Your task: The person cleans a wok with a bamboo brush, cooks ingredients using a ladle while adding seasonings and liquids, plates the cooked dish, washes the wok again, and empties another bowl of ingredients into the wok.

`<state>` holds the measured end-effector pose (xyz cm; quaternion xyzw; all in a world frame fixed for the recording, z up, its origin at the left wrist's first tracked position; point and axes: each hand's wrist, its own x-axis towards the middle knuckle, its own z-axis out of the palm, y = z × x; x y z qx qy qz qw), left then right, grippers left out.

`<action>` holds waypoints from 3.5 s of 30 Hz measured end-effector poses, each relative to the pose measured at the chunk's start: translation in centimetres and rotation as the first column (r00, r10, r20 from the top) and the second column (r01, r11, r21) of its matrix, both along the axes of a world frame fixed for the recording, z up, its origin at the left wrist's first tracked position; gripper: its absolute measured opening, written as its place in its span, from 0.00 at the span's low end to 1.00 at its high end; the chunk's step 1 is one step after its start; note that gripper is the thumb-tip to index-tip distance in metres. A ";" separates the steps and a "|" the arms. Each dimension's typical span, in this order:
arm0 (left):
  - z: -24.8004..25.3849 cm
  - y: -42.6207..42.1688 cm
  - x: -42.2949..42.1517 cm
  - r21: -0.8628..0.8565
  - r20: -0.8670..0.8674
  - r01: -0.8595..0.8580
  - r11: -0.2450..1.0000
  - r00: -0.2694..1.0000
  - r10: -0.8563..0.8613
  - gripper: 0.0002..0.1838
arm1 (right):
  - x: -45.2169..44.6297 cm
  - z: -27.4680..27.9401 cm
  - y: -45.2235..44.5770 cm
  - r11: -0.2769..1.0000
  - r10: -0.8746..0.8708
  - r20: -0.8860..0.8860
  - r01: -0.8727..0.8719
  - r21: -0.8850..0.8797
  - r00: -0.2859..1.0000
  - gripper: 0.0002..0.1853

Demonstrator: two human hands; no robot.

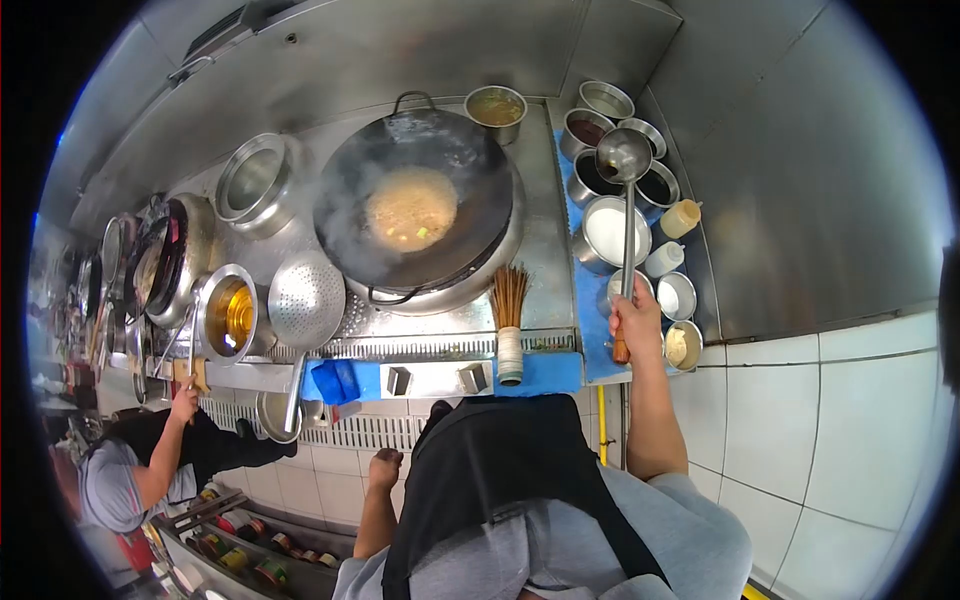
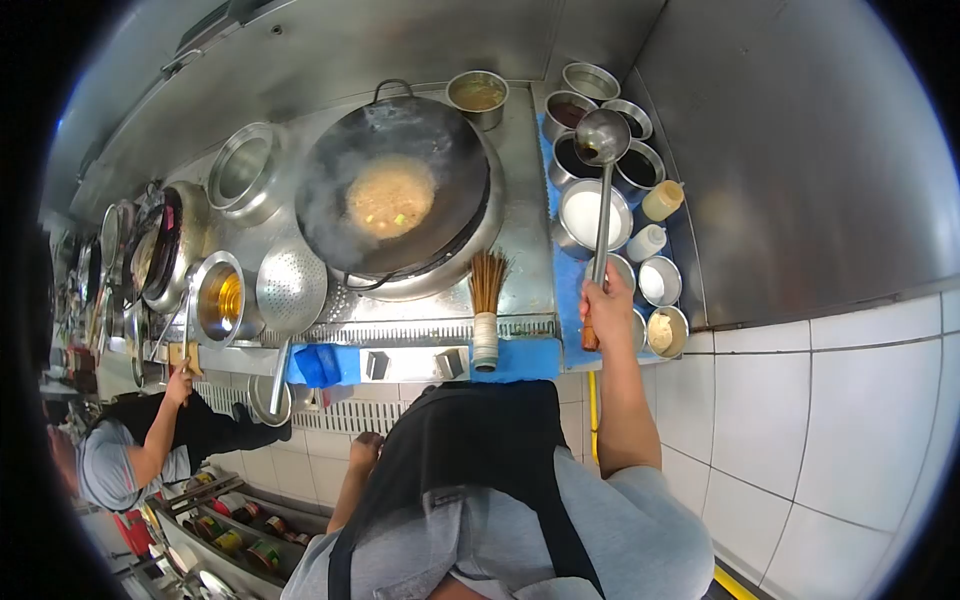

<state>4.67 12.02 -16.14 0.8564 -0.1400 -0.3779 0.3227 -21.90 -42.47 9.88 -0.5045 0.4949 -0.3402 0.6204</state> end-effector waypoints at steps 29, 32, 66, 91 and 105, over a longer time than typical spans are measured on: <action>-0.4 10.5 2.1 0.063 0.084 0.020 0.998 0.996 -0.026 0.10 | 5.2 -3.5 0.3 0.903 -0.275 -0.321 0.129 -0.410 0.906 0.32; 0.0 7.7 2.3 0.075 0.014 0.007 0.997 1.000 -0.008 0.10 | 1.7 -4.3 -3.2 0.903 -0.304 -0.360 0.146 -0.405 0.882 0.18; -1.4 5.7 4.2 0.030 -0.032 0.121 0.992 0.992 -0.120 0.16 | 3.2 2.6 4.5 0.997 -0.070 0.090 0.073 -0.031 0.993 0.35; -0.7 7.6 0.0 0.120 -0.024 0.041 0.992 0.999 -0.038 0.14 | 7.4 -1.9 -7.4 0.951 -0.114 -0.211 0.045 -0.307 0.971 0.33; 3.6 -2.9 -0.6 0.049 -0.135 -0.173 0.984 0.975 0.178 0.13 | 1.5 -6.3 -18.6 0.965 -0.138 -0.129 0.105 -0.239 0.982 0.29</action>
